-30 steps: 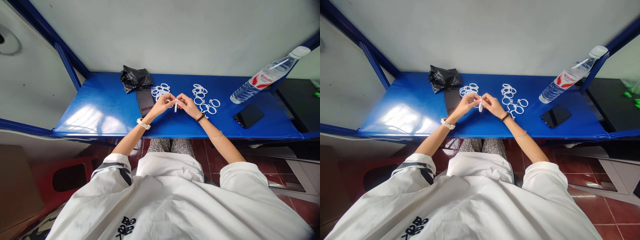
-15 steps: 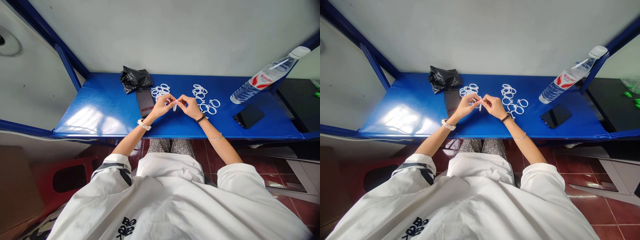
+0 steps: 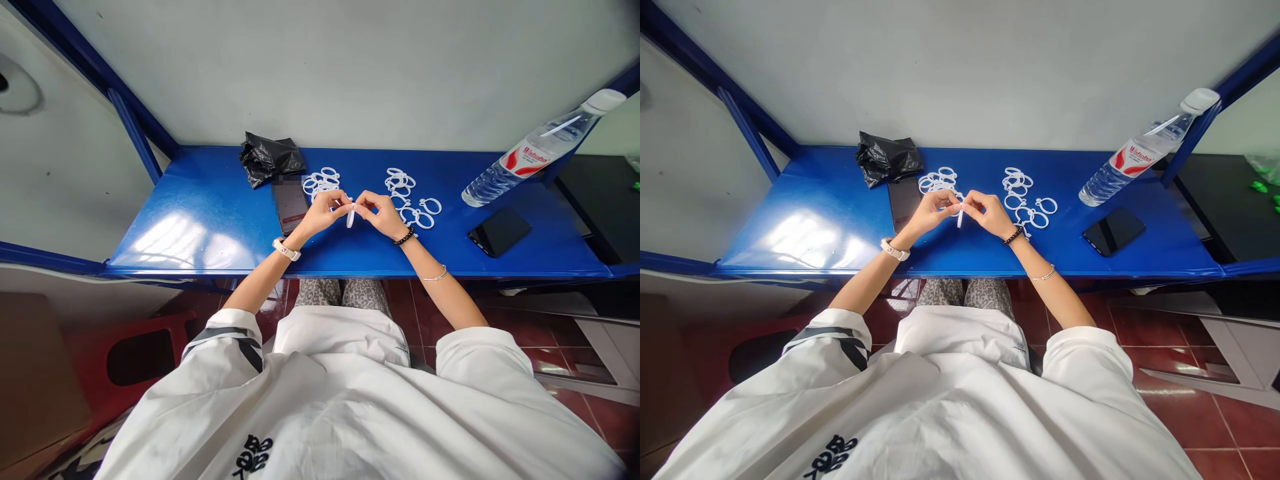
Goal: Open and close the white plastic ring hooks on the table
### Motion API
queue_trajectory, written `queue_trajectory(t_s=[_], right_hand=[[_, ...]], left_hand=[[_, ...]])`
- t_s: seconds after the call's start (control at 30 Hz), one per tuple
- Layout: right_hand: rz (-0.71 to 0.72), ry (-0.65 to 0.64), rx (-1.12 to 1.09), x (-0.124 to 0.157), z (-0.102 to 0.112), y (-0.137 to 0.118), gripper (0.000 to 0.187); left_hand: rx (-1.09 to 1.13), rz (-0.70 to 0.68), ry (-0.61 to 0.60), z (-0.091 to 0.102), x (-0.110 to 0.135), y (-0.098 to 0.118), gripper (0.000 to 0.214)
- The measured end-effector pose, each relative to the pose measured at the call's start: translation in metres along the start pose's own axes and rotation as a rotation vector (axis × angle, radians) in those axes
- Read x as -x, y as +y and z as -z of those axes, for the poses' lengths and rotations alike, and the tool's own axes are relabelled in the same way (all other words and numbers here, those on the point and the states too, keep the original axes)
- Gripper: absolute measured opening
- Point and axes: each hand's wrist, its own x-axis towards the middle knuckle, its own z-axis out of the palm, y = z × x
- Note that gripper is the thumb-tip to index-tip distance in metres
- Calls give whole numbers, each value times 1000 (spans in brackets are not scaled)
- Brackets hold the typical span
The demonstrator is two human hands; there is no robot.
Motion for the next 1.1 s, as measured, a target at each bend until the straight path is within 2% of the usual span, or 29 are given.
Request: queue_trajectory(t_s=[0.2, 0.33, 0.5, 0.63, 0.77, 0.97, 1.03, 1.1], right_hand=[[-19, 7, -46, -1, 0, -3, 55], [-26, 53, 114, -1, 0, 1, 53], [-27, 88, 328, -2, 4, 8, 43], [-19, 72, 400, -1, 7, 12, 35], [-37, 31, 427, 1, 9, 18, 25], [-44, -84, 448, 2, 11, 22, 35], [-34, -56, 490, 5, 14, 20, 34], [-41, 38, 568, 12, 16, 19, 31]], left_hand=[[146, 41, -40, 0, -2, -3, 60], [90, 43, -29, -3, -2, -6, 55], [-84, -25, 1, -4, -2, -12, 41], [-199, -74, 47, -4, -2, -15, 27], [-330, -144, 39, -7, -2, -20, 25], [-554, -209, 80, -6, -3, -25, 17], [-629, -203, 67, -5, -4, -24, 14], [-721, -193, 35, -5, -4, -21, 15]])
